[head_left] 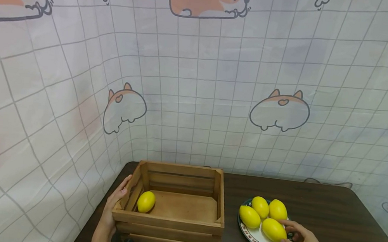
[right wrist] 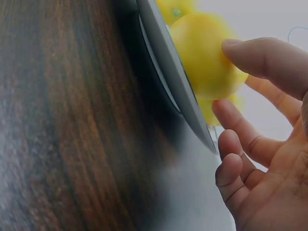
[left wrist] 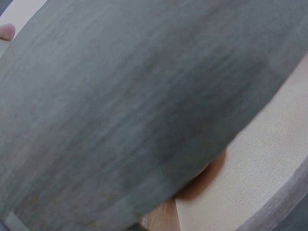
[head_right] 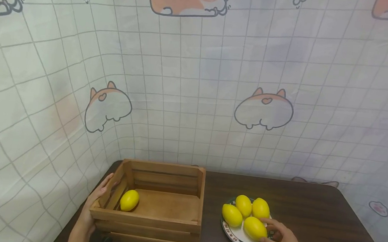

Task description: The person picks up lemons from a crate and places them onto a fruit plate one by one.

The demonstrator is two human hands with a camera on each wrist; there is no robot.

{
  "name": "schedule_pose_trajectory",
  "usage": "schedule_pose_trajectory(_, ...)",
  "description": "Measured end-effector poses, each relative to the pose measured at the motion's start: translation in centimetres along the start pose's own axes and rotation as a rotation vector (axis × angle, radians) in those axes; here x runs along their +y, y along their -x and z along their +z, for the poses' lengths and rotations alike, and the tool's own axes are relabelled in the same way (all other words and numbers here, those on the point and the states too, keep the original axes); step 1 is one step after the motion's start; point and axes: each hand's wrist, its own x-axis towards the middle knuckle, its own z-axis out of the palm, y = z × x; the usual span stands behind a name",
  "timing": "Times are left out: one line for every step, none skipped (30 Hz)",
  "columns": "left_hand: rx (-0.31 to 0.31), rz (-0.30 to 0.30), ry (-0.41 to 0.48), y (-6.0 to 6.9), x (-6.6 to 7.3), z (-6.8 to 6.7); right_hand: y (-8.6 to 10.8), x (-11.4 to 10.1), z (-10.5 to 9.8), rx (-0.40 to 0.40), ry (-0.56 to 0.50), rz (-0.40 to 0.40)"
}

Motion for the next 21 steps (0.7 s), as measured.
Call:
schedule_pose_trajectory(0.002,0.001,-0.003,0.0,0.0,0.0,0.0,-0.1,0.0,0.003,-0.005,0.004)
schedule_pose_trajectory(0.004,0.0,-0.006,0.0,0.0,0.0,0.1,-0.2,-0.1,0.007,-0.006,0.003)
schedule_pose_trajectory(0.006,-0.001,-0.009,0.0,0.0,-0.1,0.1,-0.2,-0.1,0.013,-0.005,0.001)
schedule_pose_trajectory(0.008,-0.002,-0.013,0.0,0.0,-0.1,0.2,-0.3,-0.1,0.017,-0.004,0.001)
schedule_pose_trajectory(0.006,-0.003,-0.013,0.0,0.0,-0.1,0.2,-0.4,-0.1,0.024,0.003,-0.001)
schedule_pose_trajectory(0.006,-0.003,-0.014,-0.1,0.0,-0.1,0.3,-0.4,-0.2,0.03,0.01,-0.002)
schedule_pose_trajectory(0.006,-0.002,-0.013,-0.1,-0.1,-0.2,0.3,-0.5,-0.2,0.035,0.016,-0.004)
schedule_pose_trajectory(0.005,-0.004,-0.012,-0.1,-0.1,-0.2,0.4,-0.6,-0.2,0.04,0.019,-0.007)
schedule_pose_trajectory(0.005,-0.004,-0.011,-0.1,-0.1,-0.2,0.4,-0.7,-0.2,0.045,0.018,-0.007)
schedule_pose_trajectory(0.005,-0.006,-0.013,-0.1,-0.1,-0.2,0.4,-0.8,-0.2,0.049,0.017,-0.009)
schedule_pose_trajectory(0.007,-0.006,-0.015,-0.1,-0.1,-0.3,0.5,-1.0,-0.2,0.055,0.016,-0.009)
schedule_pose_trajectory(0.008,-0.006,-0.016,-0.1,-0.1,-0.3,0.5,-1.1,-0.2,0.06,0.013,-0.01)
schedule_pose_trajectory(0.009,-0.008,-0.016,-0.1,-0.1,-0.3,0.5,-1.3,-0.2,0.066,0.009,-0.01)
schedule_pose_trajectory(0.01,-0.009,-0.019,-0.1,-0.1,-0.4,0.6,-1.5,-0.2,0.073,0.007,-0.011)
schedule_pose_trajectory(0.01,-0.008,-0.021,-0.1,-0.1,-0.4,0.6,-1.7,-0.2,0.079,0.006,-0.014)
schedule_pose_trajectory(0.011,-0.007,-0.025,-0.1,-0.2,-0.4,0.6,-1.9,-0.2,0.086,0.009,-0.018)
schedule_pose_trajectory(0.011,-0.007,-0.024,-0.1,-0.2,-0.4,0.6,-2.1,-0.2,0.092,0.011,-0.024)
schedule_pose_trajectory(0.009,-0.006,-0.023,-0.1,-0.2,-0.5,0.6,-2.4,-0.1,0.097,0.012,-0.034)
schedule_pose_trajectory(0.009,-0.006,-0.022,-0.1,-0.2,-0.5,0.6,-2.6,-0.1,0.104,0.009,-0.04)
schedule_pose_trajectory(0.009,-0.005,-0.021,-0.1,-0.2,-0.5,0.6,-2.9,0.0,0.11,0.006,-0.046)
schedule_pose_trajectory(0.009,-0.004,-0.019,-0.1,-0.2,-0.5,0.6,-3.2,0.0,0.114,0.006,-0.058)
